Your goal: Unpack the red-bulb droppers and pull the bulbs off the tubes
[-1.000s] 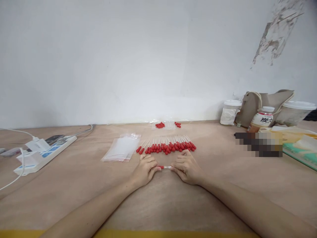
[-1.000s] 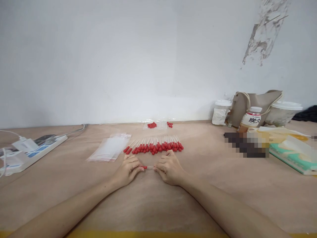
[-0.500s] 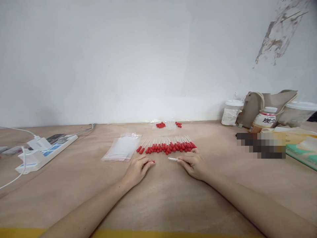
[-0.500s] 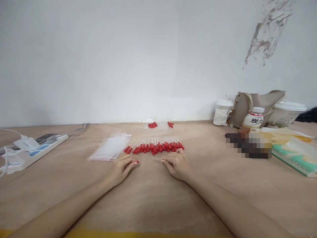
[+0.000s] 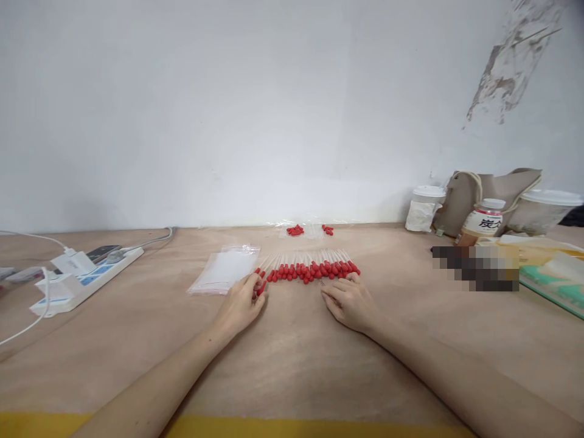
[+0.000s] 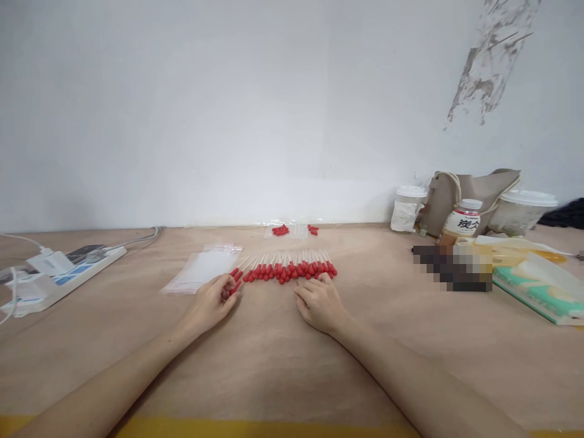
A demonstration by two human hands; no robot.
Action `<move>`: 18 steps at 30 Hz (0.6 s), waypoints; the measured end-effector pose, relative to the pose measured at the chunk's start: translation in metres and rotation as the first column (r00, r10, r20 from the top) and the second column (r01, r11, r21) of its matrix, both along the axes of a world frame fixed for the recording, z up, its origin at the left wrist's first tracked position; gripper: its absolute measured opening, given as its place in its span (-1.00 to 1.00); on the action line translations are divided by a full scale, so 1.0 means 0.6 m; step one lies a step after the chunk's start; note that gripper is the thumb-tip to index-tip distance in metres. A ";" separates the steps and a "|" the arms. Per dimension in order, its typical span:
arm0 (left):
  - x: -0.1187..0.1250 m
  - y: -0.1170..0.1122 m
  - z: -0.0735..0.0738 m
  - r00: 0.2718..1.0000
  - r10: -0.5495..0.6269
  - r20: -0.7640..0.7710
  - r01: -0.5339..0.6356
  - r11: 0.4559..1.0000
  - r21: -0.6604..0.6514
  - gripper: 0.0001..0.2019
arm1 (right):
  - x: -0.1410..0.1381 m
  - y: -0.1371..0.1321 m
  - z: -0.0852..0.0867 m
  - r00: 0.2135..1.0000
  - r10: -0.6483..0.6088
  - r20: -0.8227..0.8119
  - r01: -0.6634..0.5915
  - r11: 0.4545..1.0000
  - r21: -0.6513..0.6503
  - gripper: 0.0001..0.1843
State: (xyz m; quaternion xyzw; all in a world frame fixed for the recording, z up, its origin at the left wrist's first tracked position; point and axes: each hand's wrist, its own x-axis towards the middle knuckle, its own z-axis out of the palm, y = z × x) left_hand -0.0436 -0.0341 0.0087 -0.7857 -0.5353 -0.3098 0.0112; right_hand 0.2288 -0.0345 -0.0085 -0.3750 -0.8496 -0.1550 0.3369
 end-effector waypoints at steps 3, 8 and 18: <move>0.002 0.000 -0.004 1.000 -0.009 0.020 0.010 0.998 -0.055 -0.90 | -0.004 -0.003 0.005 1.000 0.004 0.001 -0.004 0.995 -0.100 -0.79; 0.004 -0.006 0.013 1.000 -0.003 -0.022 0.002 1.000 -0.022 -0.79 | -0.003 -0.008 0.013 0.999 0.051 0.009 -0.048 0.977 -0.210 -0.61; -0.035 0.020 0.044 0.915 0.371 -0.157 -0.352 0.926 0.137 -0.79 | -0.002 -0.011 0.020 0.994 0.108 0.035 -0.093 0.952 -0.293 -0.51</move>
